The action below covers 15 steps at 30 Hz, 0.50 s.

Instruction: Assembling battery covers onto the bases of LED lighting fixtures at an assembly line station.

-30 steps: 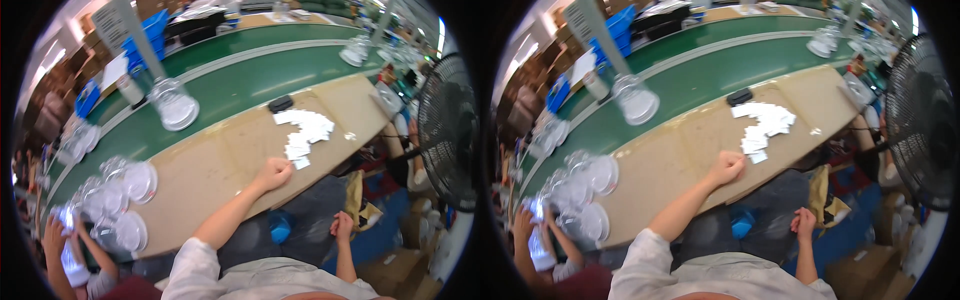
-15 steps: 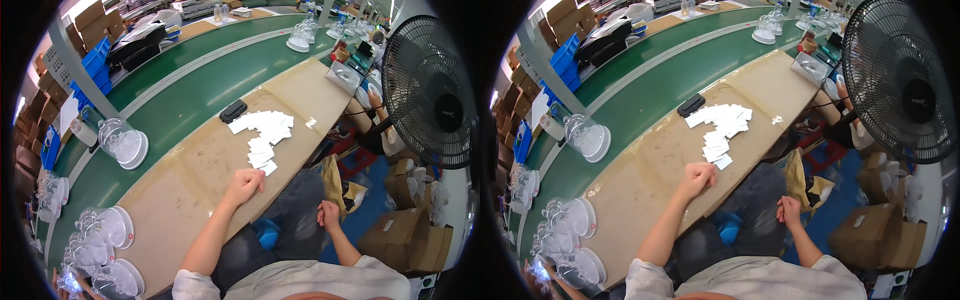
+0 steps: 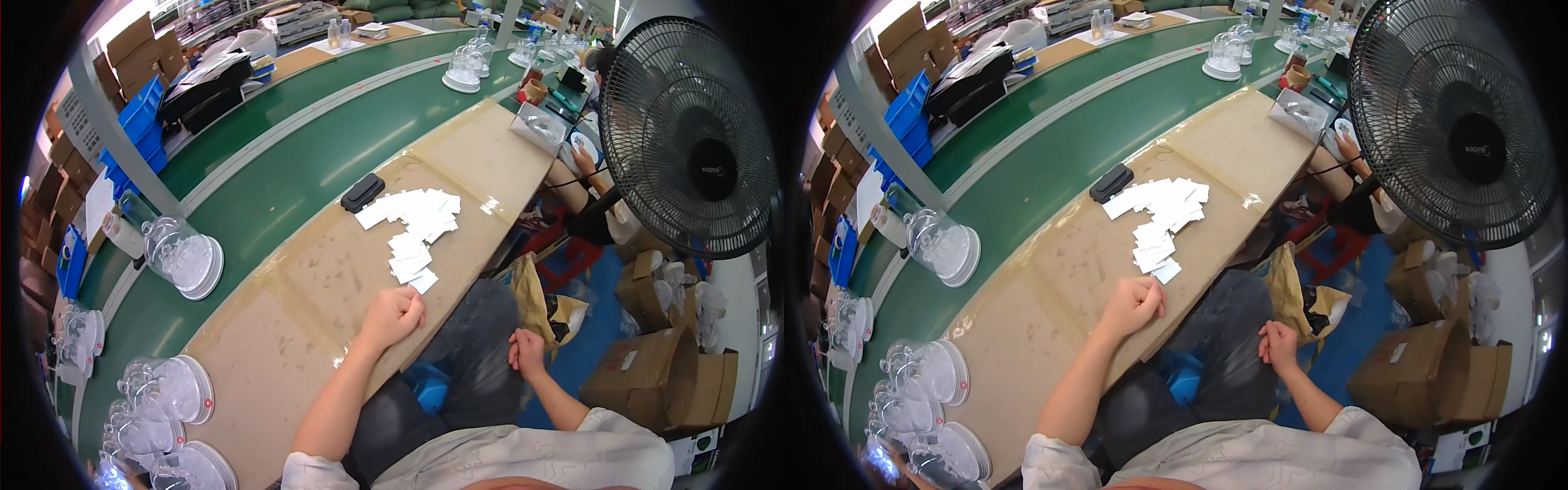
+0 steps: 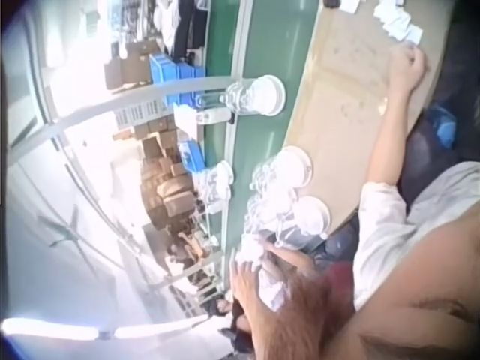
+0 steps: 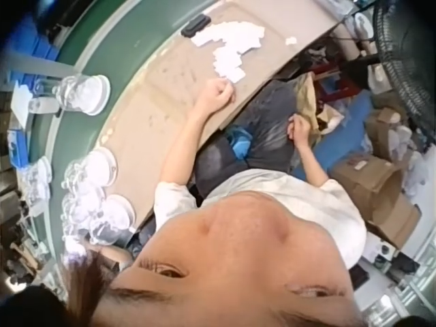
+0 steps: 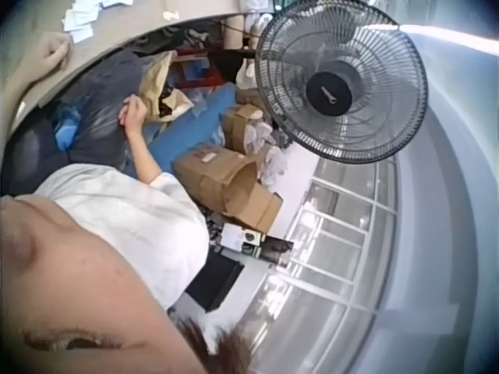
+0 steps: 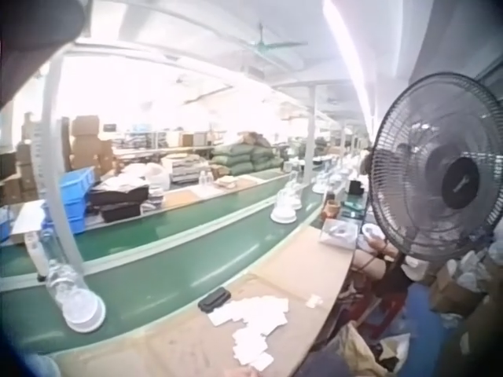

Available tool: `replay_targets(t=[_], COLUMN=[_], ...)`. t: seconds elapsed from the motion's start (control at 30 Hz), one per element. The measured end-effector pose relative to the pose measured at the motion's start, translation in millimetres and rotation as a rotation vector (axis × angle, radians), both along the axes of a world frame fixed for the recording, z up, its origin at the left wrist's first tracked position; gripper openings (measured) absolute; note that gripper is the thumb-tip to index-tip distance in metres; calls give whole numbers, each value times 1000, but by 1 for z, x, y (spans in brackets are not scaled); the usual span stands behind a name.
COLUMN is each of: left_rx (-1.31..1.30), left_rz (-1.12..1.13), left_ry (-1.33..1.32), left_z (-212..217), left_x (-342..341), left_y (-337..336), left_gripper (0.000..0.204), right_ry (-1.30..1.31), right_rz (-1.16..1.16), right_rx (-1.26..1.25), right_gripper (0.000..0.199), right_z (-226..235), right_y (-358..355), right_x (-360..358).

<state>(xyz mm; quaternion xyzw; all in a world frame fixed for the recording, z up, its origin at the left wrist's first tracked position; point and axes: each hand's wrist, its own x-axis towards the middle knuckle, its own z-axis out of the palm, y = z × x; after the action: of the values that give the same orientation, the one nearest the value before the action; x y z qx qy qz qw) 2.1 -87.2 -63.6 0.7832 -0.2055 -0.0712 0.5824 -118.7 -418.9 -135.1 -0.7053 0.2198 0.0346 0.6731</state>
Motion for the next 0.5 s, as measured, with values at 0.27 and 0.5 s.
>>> replay_targets(t=[0.27, 0.5], left_rx=[-58, -7], left_rz=[87, 102], left_ry=[-71, -71], left_z=[7, 6], left_x=[-1, -2], left_y=[-4, -6], left_gripper=[41, 39], right_ry=[24, 18], right_rz=[-18, -18], right_rx=[87, 72], right_gripper=[34, 34], right_z=[0, 4], right_y=[-6, -3], right_x=[2, -1])
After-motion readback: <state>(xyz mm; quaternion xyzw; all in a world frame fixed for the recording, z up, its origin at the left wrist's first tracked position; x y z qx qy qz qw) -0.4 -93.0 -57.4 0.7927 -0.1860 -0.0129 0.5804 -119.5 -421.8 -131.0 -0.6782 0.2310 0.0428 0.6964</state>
